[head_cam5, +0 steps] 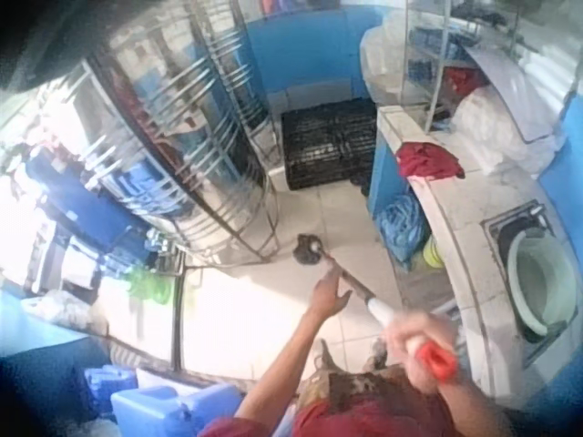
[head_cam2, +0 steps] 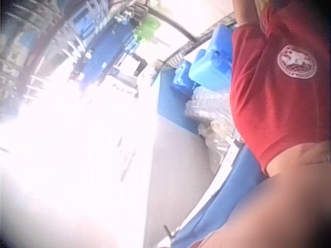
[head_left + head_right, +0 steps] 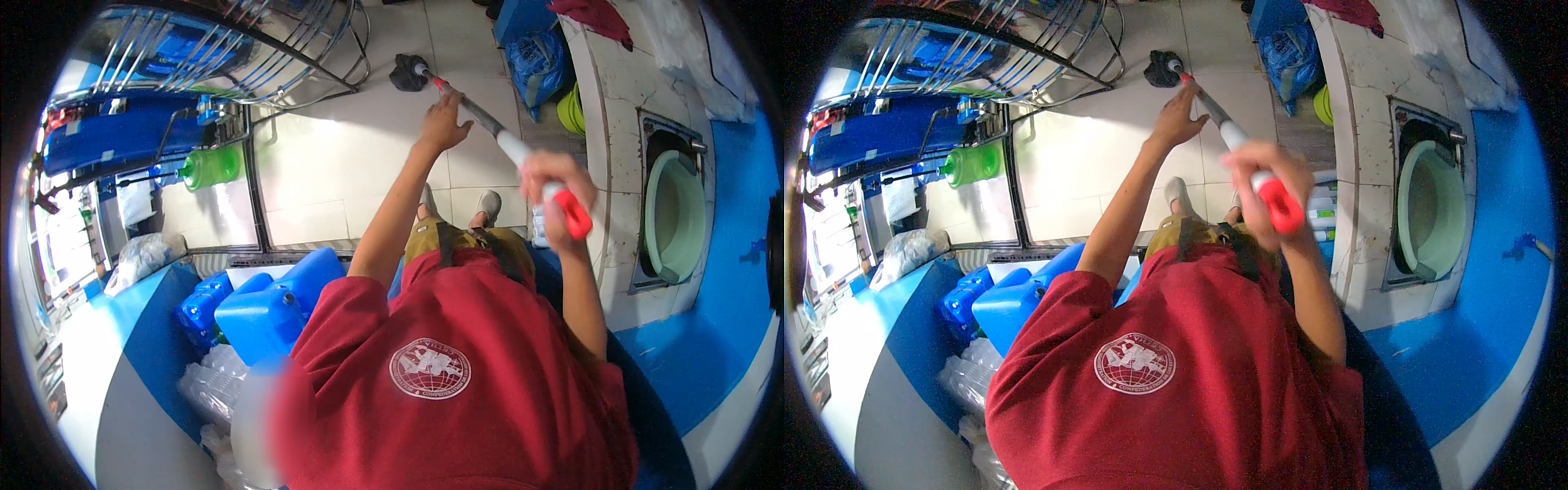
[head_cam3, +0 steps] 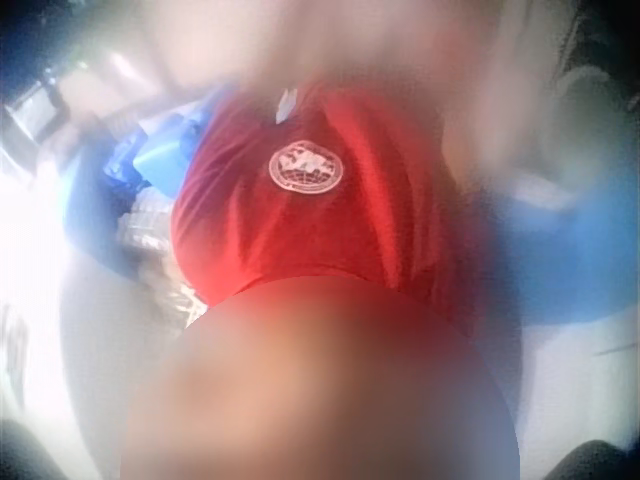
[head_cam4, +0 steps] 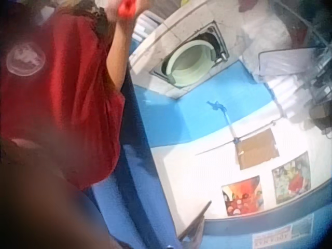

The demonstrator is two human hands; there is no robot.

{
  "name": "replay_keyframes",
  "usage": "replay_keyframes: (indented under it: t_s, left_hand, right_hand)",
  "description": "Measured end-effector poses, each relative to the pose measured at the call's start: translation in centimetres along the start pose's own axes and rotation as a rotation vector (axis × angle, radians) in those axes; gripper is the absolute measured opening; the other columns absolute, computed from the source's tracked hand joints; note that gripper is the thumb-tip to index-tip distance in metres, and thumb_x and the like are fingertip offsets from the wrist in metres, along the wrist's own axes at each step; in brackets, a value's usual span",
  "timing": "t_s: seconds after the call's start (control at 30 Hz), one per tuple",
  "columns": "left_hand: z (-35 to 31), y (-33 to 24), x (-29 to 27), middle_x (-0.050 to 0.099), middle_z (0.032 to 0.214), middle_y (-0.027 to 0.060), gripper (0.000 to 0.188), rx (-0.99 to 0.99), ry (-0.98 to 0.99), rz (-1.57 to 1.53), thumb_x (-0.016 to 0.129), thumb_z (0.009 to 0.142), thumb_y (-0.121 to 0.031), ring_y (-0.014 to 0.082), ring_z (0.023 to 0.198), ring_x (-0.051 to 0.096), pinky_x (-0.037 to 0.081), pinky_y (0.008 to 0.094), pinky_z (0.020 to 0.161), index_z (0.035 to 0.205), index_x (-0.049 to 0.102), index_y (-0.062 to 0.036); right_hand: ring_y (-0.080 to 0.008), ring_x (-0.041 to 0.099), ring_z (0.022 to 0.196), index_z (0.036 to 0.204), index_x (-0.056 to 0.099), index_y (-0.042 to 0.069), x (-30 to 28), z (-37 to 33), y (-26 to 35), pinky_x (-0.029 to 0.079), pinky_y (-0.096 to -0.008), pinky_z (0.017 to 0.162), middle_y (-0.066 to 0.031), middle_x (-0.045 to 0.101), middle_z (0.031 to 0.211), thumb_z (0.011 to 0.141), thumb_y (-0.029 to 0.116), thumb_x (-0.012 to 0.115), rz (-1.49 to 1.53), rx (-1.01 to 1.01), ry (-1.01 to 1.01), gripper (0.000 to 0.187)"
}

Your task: The person mops a tiled floor using a mop with a long handle. They move the mop back and forth across the floor, navigating around blue containers, a metal rack, and a washing machine.

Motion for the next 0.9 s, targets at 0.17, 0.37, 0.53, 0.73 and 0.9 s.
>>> replay_keyframes:
  t_s: [0.17,0.37,0.53,0.73,0.9]
  left_hand:
    - [-2.0,5.8,-3.9,0.044,0.129,0.0225,0.060,-0.302,-0.010,-0.452,0.063,0.078,-0.025,0.0366,0.120,0.043,0.035,0.0408,0.099,0.127,0.040,-0.0007]
    - [-1.6,8.6,-8.2,0.043,0.130,0.0227,0.061,-0.220,0.018,-0.388,0.064,0.079,-0.025,0.0353,0.122,0.041,0.034,0.0393,0.101,0.129,0.039,-0.0007]
    - [-0.2,5.3,-7.9,0.045,0.127,0.0212,0.061,0.054,-0.047,-0.246,0.066,0.076,-0.025,0.0380,0.118,0.042,0.033,0.0423,0.100,0.126,0.039,-0.0013]
    - [-2.6,-2.8,-1.4,0.064,0.086,0.0124,0.022,0.441,0.285,-0.421,0.061,0.072,-0.026,0.0323,0.087,0.058,0.043,0.0448,0.080,0.074,0.064,-0.0046]
    - [-4.5,-1.3,1.8,0.062,0.068,0.0130,0.016,0.351,0.592,-0.280,0.058,0.057,-0.024,0.0330,0.074,0.060,0.047,0.0433,0.064,0.064,0.062,-0.0106]
  right_hand:
    - [-0.0109,0.048,0.053,0.076,0.056,0.003,4.2,6.4,-4.8,0.037,-0.0248,0.051,-0.0030,0.051,0.061,0.077,0.016,0.050,-0.116,-0.110,0.004,0.014]
    - [-0.0098,0.047,0.054,0.076,0.055,0.001,8.9,8.3,-4.5,0.035,-0.0248,0.050,-0.0045,0.052,0.062,0.083,0.025,0.045,-0.202,-0.151,0.014,0.027]
    - [-0.0134,0.046,0.048,0.075,0.057,-0.001,5.8,4.8,2.2,0.035,-0.0246,0.047,-0.0055,0.052,0.060,0.084,0.027,0.048,-0.141,-0.004,-0.261,0.031]
    - [-0.0119,0.036,0.044,0.080,0.049,-0.004,4.9,2.9,10.3,0.037,-0.0316,0.048,-0.0021,0.039,0.051,0.087,0.022,0.042,-0.005,-0.020,-0.301,0.028]
    - [-0.0135,0.046,0.039,0.083,0.060,0.000,8.4,4.9,11.4,0.041,-0.0250,0.037,-0.0018,0.046,0.048,0.071,0.004,0.065,0.018,-0.329,-0.065,0.013]
Point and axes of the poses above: each hand's wrist, its own z-axis towards the middle knuckle, its own x-axis out of the palm, y = z × x, the point moved 8 cm from there along z, towards the middle knuckle
